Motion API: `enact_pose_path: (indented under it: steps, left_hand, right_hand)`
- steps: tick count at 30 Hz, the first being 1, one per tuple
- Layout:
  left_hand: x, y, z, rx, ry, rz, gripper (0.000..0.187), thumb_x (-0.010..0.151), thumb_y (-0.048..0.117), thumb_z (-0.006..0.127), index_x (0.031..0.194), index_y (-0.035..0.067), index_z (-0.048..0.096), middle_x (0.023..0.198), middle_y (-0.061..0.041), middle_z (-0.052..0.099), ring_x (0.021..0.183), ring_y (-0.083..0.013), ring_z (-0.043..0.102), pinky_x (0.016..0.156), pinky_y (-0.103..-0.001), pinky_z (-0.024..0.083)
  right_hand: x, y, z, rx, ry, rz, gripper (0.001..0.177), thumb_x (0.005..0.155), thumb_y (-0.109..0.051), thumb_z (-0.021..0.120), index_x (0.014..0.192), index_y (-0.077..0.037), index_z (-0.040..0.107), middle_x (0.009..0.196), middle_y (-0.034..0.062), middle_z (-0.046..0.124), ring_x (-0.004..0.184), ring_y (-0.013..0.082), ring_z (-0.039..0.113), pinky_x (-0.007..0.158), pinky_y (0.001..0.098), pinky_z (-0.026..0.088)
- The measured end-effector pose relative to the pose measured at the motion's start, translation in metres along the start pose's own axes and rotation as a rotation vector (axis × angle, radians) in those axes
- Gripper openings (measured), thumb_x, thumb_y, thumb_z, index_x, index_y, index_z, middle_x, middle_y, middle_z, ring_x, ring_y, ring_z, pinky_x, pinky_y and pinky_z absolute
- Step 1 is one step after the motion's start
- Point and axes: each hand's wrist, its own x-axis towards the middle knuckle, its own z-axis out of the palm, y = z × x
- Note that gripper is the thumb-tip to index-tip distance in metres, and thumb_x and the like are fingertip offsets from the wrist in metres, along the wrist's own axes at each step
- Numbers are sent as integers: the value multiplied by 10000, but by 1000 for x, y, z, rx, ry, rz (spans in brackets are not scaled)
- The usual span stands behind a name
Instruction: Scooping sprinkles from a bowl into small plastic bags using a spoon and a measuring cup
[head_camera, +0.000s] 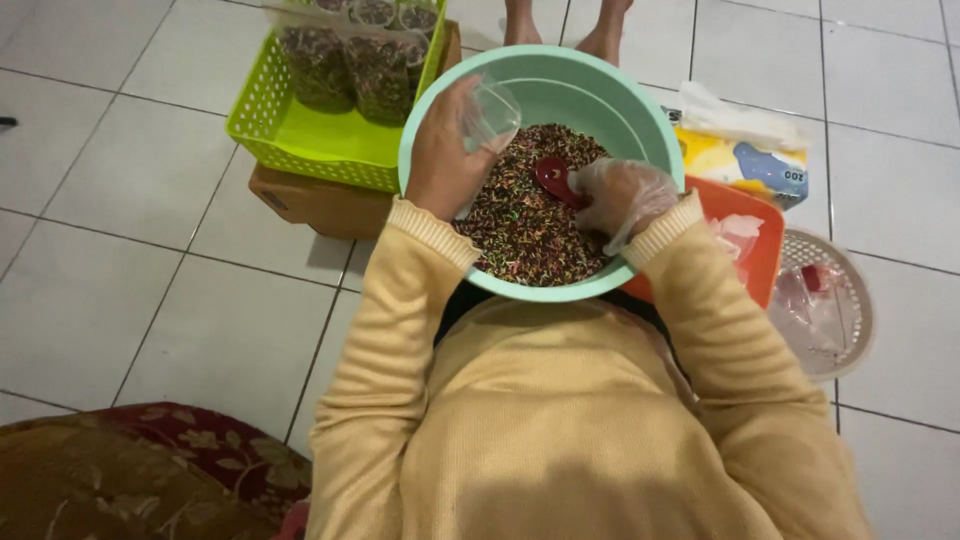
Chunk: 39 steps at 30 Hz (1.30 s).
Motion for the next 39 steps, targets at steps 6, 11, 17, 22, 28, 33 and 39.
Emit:
enact_pose_path:
  steps: [6, 11, 17, 22, 28, 33, 39]
  left_hand:
    - [-2, -5, 3, -4, -24, -19, 692, 864, 259, 863, 1401, 69, 469, 1350, -155, 639, 1241, -320, 638, 1080, -492, 515]
    - [-3, -4, 1, 6, -40, -46, 689, 867, 263, 850, 1405, 60, 470, 1372, -165, 623, 1261, -326, 622, 1087, -502, 502]
    - [-3, -9, 3, 42, -61, -47, 664, 870, 300, 843, 1386, 58, 504, 1341, -153, 633, 1230, -309, 628, 1068, -464, 507]
    - [-4, 7, -6, 23, -121, -104, 611, 862, 248, 828, 1364, 64, 530, 1272, -129, 663, 1139, -277, 676, 997, -439, 558]
    - [-2, 7, -4, 86, -212, -180, 693, 841, 251, 836, 1415, 70, 492, 1251, -131, 663, 1108, -288, 677, 967, -472, 562]
    - [-3, 16, -8, 77, -255, -208, 639, 849, 254, 826, 1385, 81, 525, 1351, -130, 633, 1213, -300, 636, 1060, -490, 507]
    - [-4, 13, -6, 71, -228, -164, 617, 863, 274, 819, 1381, 117, 523, 1339, -108, 637, 1181, -283, 651, 1017, -480, 526]
  right_hand:
    - [-5, -6, 3, -89, 68, 36, 297, 985, -123, 594, 1244, -254, 659, 919, 52, 742, 729, 226, 729, 721, 369, 657]
    - [-11, -12, -3, -60, 17, 82, 312, 1051, -293, 451, 1287, -274, 653, 881, 77, 722, 714, 223, 712, 719, 377, 652]
    - [27, 19, 34, -22, 219, 108, 248, 1065, -228, 544, 969, -123, 747, 880, 99, 740, 669, 212, 715, 620, 352, 648]
    - [34, 28, 40, 144, 243, 108, 294, 1105, -193, 495, 983, -48, 720, 923, 179, 743, 766, 292, 758, 729, 435, 672]
    - [16, 22, 31, 319, 563, 17, 256, 1105, -192, 511, 1049, -146, 756, 937, 131, 750, 809, 301, 736, 775, 462, 651]
    - [4, 9, 12, 371, 385, 21, 175, 1018, -133, 618, 1083, -178, 774, 1081, 100, 764, 915, 270, 744, 911, 455, 613]
    - [12, 24, 24, 666, 391, -22, 189, 1011, -46, 596, 1116, -43, 754, 852, 146, 763, 505, 196, 663, 408, 267, 555]
